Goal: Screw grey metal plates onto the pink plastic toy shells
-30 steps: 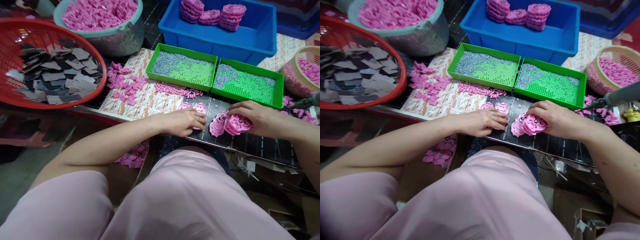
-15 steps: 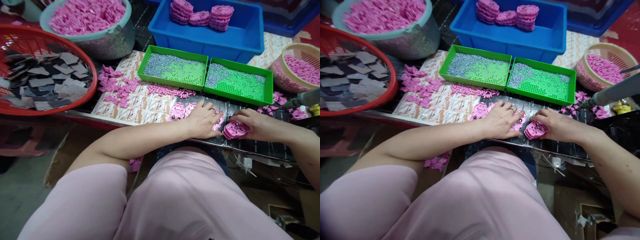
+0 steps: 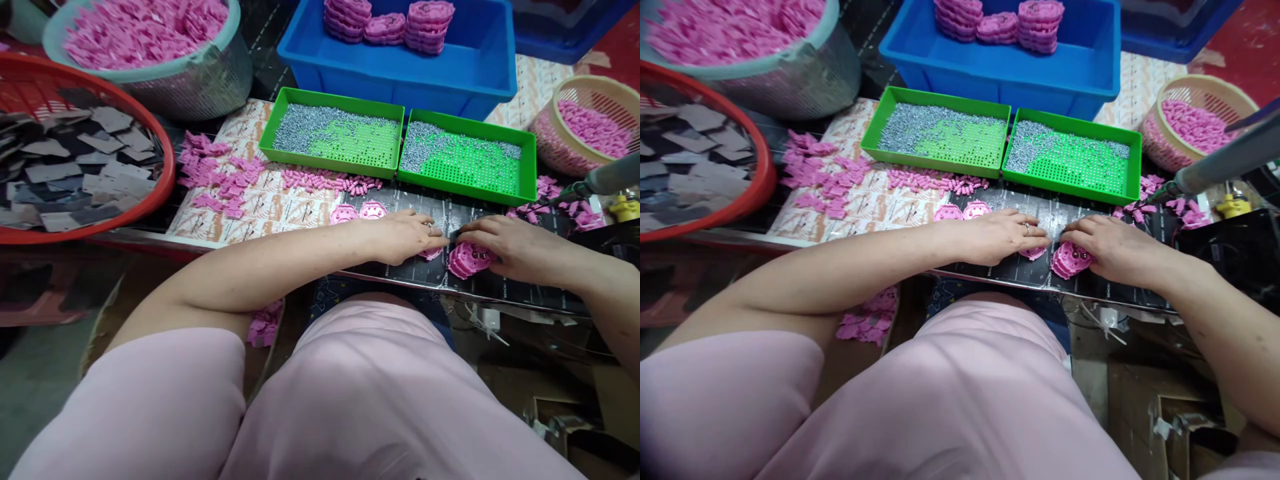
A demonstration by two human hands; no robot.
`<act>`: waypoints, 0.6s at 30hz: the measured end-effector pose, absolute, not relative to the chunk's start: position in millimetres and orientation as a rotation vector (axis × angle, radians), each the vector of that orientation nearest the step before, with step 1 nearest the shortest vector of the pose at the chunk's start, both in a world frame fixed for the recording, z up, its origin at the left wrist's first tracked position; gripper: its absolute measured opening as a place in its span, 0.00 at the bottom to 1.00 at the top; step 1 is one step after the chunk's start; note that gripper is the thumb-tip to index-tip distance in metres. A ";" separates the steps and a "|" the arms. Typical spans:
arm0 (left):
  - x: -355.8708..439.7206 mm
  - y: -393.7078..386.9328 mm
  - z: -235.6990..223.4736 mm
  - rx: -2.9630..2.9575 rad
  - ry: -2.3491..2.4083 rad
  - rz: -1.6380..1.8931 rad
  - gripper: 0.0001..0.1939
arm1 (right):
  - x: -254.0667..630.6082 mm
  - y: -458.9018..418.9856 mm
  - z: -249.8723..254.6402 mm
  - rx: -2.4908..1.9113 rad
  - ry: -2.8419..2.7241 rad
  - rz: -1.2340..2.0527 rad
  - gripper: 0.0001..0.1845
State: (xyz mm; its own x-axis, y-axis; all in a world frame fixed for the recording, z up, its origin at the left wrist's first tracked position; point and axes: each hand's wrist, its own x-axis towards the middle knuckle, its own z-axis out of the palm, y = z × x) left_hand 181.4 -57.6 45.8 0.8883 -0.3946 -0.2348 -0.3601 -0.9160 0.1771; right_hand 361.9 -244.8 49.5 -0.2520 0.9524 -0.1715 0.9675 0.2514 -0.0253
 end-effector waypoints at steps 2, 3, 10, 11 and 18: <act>179.2 -53.7 39.5 2.851 -0.655 -0.381 0.34 | 361.3 -239.6 48.8 1.824 2.411 -0.185 0.24; 177.7 -51.4 36.2 2.816 -0.684 -0.361 0.33 | 360.6 -235.9 48.3 1.808 2.433 -0.183 0.24; 160.8 -32.6 23.0 2.668 -0.673 -0.167 0.24 | 346.0 -201.2 44.6 1.710 2.540 -0.137 0.23; 156.2 -30.4 23.0 2.665 -0.645 -0.125 0.23 | 344.3 -198.8 46.1 1.703 2.543 -0.124 0.23; 115.0 -23.4 17.7 2.937 -0.100 0.103 0.29 | 353.0 -226.3 66.6 1.815 2.400 -0.045 0.25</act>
State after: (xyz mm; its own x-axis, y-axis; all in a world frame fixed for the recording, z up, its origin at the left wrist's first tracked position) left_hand 115.0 -23.4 17.7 0.9953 -0.0602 0.0763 -0.0742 -0.9775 0.1976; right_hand 353.0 -226.3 66.6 -0.2666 0.9559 -0.1233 0.9599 0.2749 0.0556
